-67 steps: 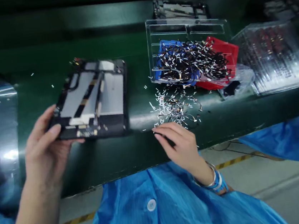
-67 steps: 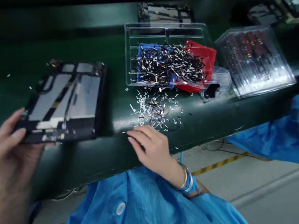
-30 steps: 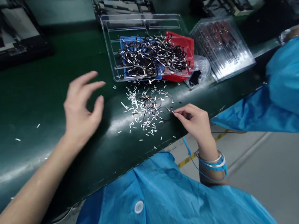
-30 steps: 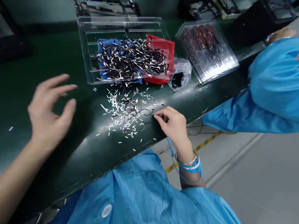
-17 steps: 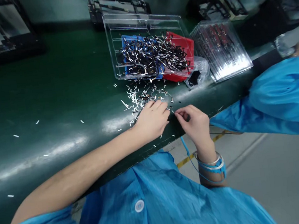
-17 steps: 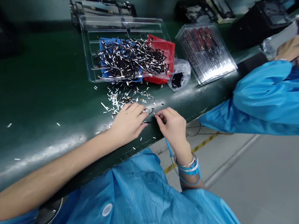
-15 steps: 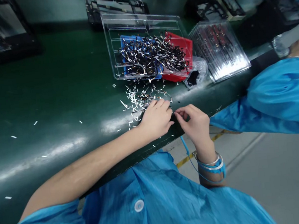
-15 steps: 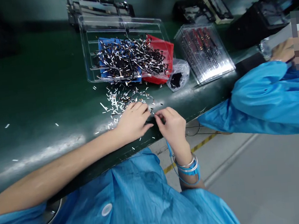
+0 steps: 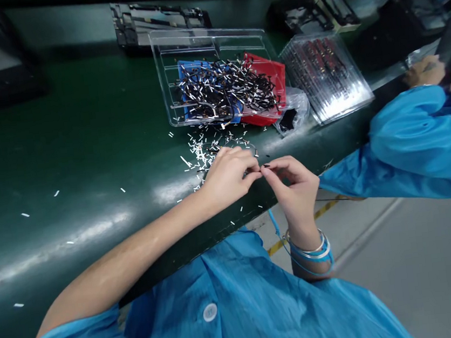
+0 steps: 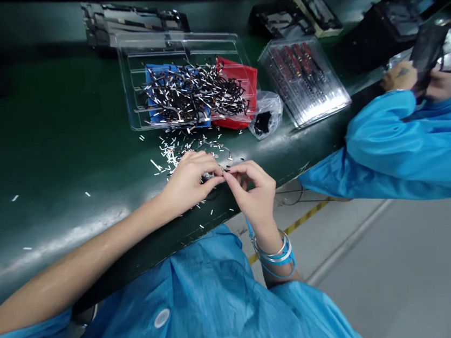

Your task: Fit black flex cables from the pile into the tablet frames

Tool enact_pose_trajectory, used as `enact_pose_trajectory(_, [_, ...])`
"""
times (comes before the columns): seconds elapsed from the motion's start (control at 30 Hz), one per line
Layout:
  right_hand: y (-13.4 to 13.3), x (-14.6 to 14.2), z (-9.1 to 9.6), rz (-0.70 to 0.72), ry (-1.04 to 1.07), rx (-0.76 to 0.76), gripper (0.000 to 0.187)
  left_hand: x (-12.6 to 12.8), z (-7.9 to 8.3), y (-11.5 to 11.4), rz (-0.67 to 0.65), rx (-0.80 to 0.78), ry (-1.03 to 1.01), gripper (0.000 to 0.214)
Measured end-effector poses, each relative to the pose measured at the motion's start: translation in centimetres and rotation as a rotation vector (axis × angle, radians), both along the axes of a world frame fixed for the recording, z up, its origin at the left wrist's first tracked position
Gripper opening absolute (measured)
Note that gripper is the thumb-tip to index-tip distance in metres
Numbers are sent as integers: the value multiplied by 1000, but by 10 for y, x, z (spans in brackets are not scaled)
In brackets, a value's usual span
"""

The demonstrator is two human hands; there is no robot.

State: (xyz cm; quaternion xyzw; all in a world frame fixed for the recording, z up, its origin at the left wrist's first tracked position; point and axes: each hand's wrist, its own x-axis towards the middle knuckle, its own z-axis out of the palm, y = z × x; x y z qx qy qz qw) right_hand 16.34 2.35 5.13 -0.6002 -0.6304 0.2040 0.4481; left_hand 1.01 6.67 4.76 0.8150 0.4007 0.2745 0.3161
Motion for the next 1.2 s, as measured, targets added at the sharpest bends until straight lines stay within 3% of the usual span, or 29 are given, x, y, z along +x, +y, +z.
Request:
enact_pose_trajectory(0.1, [7,-8,11,56,-29,18,6,-22,6,-4,11,-139,-149,9])
enact_pose_trajectory(0.23, [16,-23,21,133,-78,49,4,-46,13,-13,85,-481,-332,11])
enact_pose_trajectory(0.37, [13,-48,14,135,-168,233,6,-59,12,-21,204,-748,-567,10])
enact_pose_trajectory(0.53, [11,-67,3,349,-378,411,13,-73,4,-29,235,-766,-709,10])
enact_pose_trajectory(0.7, [15,-69,3,366,-348,398,15,-80,2,-32,167,-815,-743,15])
enact_pose_trajectory(0.93, [15,-73,1,397,-428,396,12,-80,1,-34,233,-626,-589,13])
enact_pose_trajectory(1.03, [20,-69,-3,350,-481,396,14,-82,3,-34,243,-620,-549,12])
enact_pose_trajectory(1.13, [25,-64,-5,204,-564,400,18,-84,4,-31,267,-793,-631,5])
enact_pose_trajectory(1.2, [24,-64,-5,179,-547,391,25,-85,2,-29,295,-865,-704,3])
